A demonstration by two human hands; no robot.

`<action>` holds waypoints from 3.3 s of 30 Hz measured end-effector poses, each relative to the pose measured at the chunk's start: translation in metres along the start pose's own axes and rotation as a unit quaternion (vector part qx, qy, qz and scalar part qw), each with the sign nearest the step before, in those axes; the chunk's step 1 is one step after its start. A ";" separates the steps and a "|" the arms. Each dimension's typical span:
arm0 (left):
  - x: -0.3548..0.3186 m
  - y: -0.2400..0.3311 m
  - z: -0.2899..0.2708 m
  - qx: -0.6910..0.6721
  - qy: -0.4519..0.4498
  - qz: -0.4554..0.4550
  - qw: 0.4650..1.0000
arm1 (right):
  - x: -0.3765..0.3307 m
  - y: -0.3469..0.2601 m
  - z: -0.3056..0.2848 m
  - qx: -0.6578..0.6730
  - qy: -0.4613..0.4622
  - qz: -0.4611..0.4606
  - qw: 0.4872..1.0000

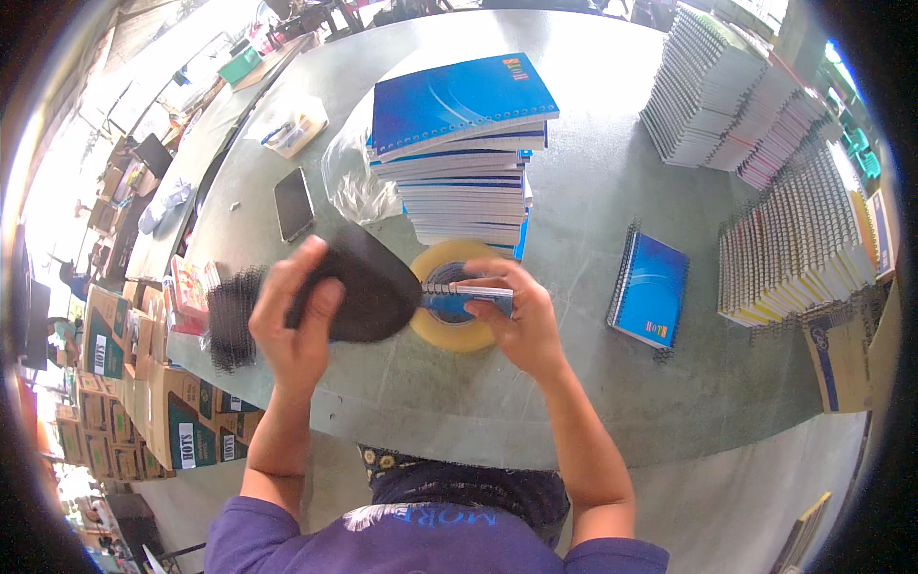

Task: The person repeatedly picks up spiral-bound notebooks, aligns the spiral binding, and uses a black plastic tool to press and secure the binding. They handle multiple notebooks one at a time, placing finished units into a growing stack on the table.

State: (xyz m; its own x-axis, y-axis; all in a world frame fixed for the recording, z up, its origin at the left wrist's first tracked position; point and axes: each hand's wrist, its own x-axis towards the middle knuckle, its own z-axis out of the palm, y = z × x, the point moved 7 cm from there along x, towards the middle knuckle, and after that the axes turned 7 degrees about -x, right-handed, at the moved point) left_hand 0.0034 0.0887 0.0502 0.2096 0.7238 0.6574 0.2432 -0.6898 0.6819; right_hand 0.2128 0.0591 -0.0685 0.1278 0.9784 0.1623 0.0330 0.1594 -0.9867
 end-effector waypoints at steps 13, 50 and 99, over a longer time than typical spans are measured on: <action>-0.002 -0.001 0.045 -0.040 -0.151 -0.037 0.987 | -0.002 0.005 0.003 -0.035 -0.066 0.004 0.997; -0.002 0.012 0.121 0.055 -0.274 0.068 0.958 | -0.011 -0.009 -0.008 -0.231 -0.003 -0.089 0.969; -0.083 0.017 0.049 0.008 -0.217 0.051 0.975 | 0.075 -0.154 0.025 -0.604 0.091 -0.429 0.665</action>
State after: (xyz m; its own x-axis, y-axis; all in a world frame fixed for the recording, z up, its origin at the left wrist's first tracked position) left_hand 0.0368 0.0179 -0.0089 0.6141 0.5923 0.5215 0.2146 -0.7612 0.6120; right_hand 0.1928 0.1109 0.0954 -0.3385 0.5456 0.7666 0.9296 0.3200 0.1828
